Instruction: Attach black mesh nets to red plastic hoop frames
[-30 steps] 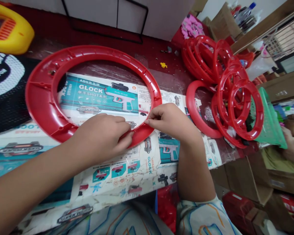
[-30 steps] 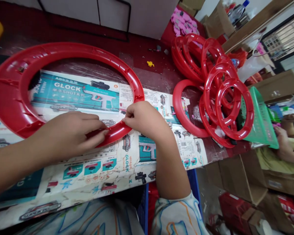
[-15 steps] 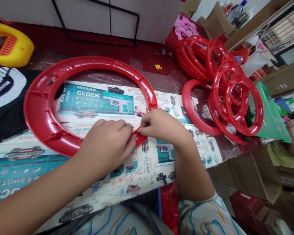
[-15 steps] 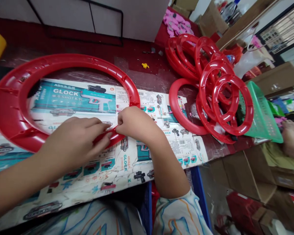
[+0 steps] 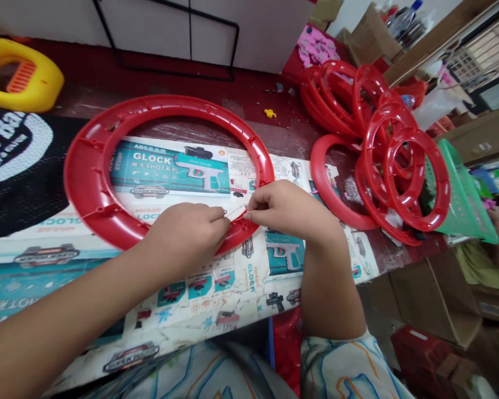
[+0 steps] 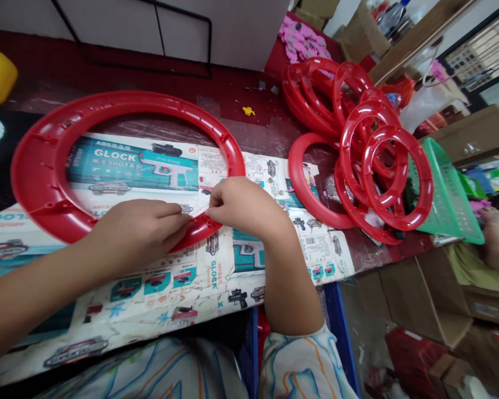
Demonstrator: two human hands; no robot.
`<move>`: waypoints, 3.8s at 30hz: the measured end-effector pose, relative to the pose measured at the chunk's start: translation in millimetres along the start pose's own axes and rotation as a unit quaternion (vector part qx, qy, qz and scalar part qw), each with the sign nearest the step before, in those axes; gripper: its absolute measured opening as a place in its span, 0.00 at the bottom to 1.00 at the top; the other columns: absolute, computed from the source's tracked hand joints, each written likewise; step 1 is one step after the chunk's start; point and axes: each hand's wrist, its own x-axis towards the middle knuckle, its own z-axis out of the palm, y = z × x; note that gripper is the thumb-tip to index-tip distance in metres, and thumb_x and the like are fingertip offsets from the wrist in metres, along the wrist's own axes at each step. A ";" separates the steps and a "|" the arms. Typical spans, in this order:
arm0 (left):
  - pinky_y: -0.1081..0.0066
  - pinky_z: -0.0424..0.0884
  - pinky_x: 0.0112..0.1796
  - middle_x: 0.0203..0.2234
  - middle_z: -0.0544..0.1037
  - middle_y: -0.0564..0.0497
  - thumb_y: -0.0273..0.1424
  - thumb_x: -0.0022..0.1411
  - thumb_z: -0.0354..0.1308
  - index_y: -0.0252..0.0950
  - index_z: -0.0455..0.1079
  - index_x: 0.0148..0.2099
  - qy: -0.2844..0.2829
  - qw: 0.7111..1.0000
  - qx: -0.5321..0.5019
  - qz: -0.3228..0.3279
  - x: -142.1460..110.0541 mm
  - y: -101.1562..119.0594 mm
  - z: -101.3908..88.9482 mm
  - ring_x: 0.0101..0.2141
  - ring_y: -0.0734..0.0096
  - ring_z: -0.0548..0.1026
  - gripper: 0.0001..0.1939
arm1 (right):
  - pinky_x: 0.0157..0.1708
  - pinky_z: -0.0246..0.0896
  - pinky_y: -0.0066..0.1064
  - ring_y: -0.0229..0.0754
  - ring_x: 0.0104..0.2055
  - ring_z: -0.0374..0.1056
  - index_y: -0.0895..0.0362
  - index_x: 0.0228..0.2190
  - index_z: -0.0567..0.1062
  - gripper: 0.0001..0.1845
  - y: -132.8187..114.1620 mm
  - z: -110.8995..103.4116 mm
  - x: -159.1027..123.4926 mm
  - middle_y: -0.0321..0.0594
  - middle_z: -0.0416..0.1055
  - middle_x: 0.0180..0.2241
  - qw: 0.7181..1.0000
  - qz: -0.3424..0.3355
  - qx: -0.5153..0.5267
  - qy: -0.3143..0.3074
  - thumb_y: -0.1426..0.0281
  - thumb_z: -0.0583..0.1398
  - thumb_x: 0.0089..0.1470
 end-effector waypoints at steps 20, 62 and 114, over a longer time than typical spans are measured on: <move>0.65 0.46 0.25 0.25 0.73 0.46 0.23 0.63 0.47 0.34 0.71 0.31 -0.050 0.998 -0.019 -0.027 -2.1 -11.6 -10.1 0.26 0.65 0.68 0.13 | 0.28 0.53 0.26 0.34 0.27 0.63 0.58 0.26 0.73 0.09 -10.2 5.9 1.5 0.33 0.69 0.23 0.995 0.024 0.097 0.026 0.77 0.53 0.45; 0.64 0.50 0.24 0.25 0.72 0.47 0.30 0.64 0.41 0.37 0.68 0.30 -0.042 0.993 -0.065 -0.095 -6.2 -14.9 -6.3 0.28 0.58 0.71 0.16 | 0.29 0.51 0.27 0.33 0.26 0.60 0.59 0.21 0.74 0.07 -13.7 17.2 11.7 0.33 0.68 0.22 0.991 -0.010 0.041 0.125 0.76 0.57 0.45; 0.65 0.59 0.24 0.26 0.72 0.47 0.28 0.62 0.46 0.38 0.69 0.32 -0.094 0.992 -0.030 -0.075 -7.5 -17.0 -15.9 0.30 0.56 0.73 0.11 | 0.33 0.55 0.29 0.36 0.30 0.65 0.62 0.26 0.76 0.12 4.9 12.7 18.0 0.39 0.73 0.26 0.988 -0.148 -0.042 0.026 0.77 0.54 0.55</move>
